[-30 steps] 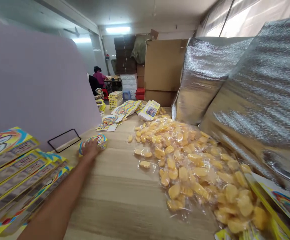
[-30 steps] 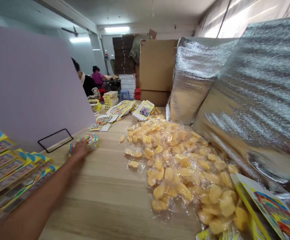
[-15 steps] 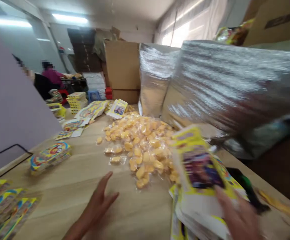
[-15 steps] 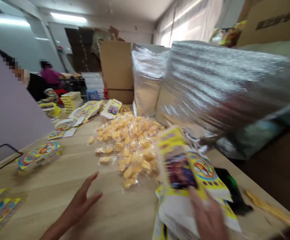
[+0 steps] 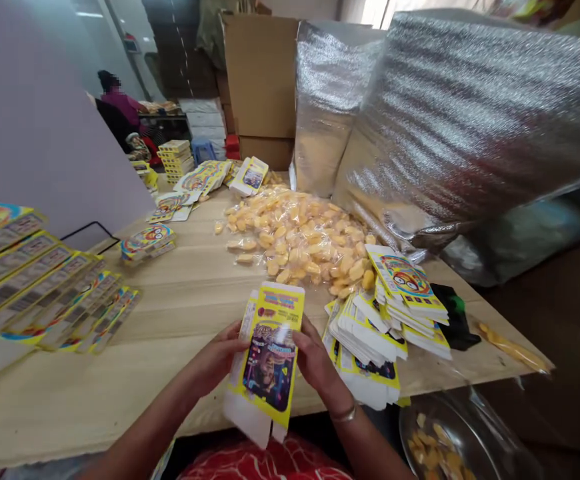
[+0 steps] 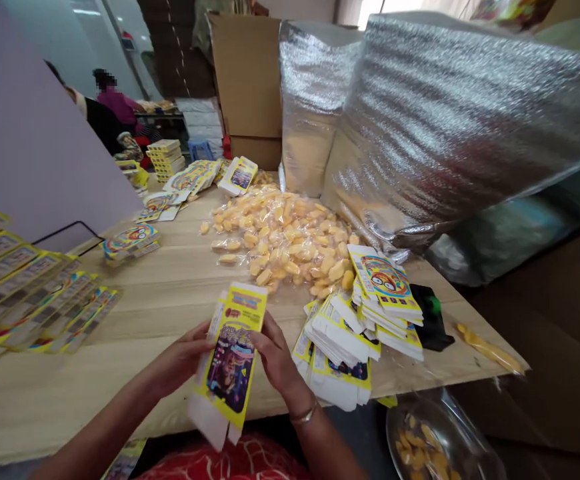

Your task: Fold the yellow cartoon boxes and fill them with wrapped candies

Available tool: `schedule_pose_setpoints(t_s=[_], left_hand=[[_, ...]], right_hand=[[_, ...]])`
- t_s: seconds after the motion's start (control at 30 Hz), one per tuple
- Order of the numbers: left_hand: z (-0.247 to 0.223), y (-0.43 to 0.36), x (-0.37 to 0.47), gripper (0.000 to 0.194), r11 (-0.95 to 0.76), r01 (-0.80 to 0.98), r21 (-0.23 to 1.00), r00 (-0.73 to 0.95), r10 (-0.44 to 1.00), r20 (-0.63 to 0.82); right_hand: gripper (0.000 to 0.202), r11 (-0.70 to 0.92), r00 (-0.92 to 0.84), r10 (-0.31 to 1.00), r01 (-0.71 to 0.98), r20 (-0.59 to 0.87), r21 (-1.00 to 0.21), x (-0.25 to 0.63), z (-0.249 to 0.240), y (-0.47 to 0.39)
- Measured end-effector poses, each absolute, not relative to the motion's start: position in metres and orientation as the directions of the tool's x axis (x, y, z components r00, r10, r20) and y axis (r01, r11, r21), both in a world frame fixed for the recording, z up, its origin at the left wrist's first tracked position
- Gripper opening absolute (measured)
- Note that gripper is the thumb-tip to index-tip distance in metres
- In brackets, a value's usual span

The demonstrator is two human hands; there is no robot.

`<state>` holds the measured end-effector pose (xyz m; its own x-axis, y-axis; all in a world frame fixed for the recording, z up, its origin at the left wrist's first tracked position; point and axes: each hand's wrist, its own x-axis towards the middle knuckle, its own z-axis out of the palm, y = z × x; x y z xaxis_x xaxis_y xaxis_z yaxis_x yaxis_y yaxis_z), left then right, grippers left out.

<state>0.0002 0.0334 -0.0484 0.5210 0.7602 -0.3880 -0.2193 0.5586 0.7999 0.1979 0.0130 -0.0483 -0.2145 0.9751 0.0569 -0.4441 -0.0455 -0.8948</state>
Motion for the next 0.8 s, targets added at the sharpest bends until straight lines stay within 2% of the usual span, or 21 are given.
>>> schedule_pose_setpoints(t_s=[0.1,0.17,0.27,0.33,0.4,0.53,0.6,0.67,0.73,0.8], left_hand=[[-0.067,0.013,0.013,0.045,0.603,-0.220,0.767,0.507,0.743,-0.438],[-0.075,0.001,0.019,0.043,0.607,-0.194,0.771,0.501,0.737,-0.455],[-0.075,-0.010,0.018,0.049,0.522,-0.196,0.830,0.461,0.796,-0.392],[-0.069,-0.012,0.011,0.052,0.399,-0.100,0.911,0.437,0.840,-0.321],[-0.064,-0.011,0.003,0.052,0.280,0.049,0.959,0.418,0.866,-0.274],[-0.064,-0.016,-0.010,0.045,0.178,0.256,0.950,0.297,0.921,-0.253],[-0.066,-0.023,-0.013,0.050,0.118,0.437,0.891,0.178,0.960,-0.214],[-0.067,-0.027,-0.014,0.064,0.081,0.555,0.828,0.124,0.976,-0.178],[-0.066,-0.026,-0.014,0.065,0.074,0.497,0.864,0.169,0.969,-0.180],[-0.063,-0.019,-0.015,0.045,0.129,0.325,0.937,0.250,0.944,-0.216]], right_hand=[[0.055,0.171,-0.286,0.930,-0.224,0.232,-0.960,0.195,-0.045,0.018],[0.053,0.291,-0.321,0.901,-0.056,0.293,-0.955,0.194,-0.049,0.022],[0.037,0.294,-0.340,0.913,0.162,0.227,-0.942,0.191,-0.059,0.029],[0.035,0.260,-0.337,0.926,0.250,0.167,-0.933,0.189,-0.065,0.032],[0.027,0.246,-0.415,0.903,0.279,0.115,-0.928,0.188,-0.070,0.035],[0.019,0.227,-0.555,0.832,0.358,-0.011,-0.906,0.186,-0.074,0.038],[0.017,0.203,-0.565,0.825,0.320,-0.014,-0.926,0.181,-0.072,0.038],[0.013,0.204,-0.574,0.818,0.218,0.044,-0.954,0.172,-0.065,0.036],[0.011,0.264,-0.562,0.819,0.183,0.120,-0.947,0.161,-0.055,0.034],[0.013,0.376,-0.496,0.840,0.238,0.221,-0.895,0.150,-0.047,0.032]])
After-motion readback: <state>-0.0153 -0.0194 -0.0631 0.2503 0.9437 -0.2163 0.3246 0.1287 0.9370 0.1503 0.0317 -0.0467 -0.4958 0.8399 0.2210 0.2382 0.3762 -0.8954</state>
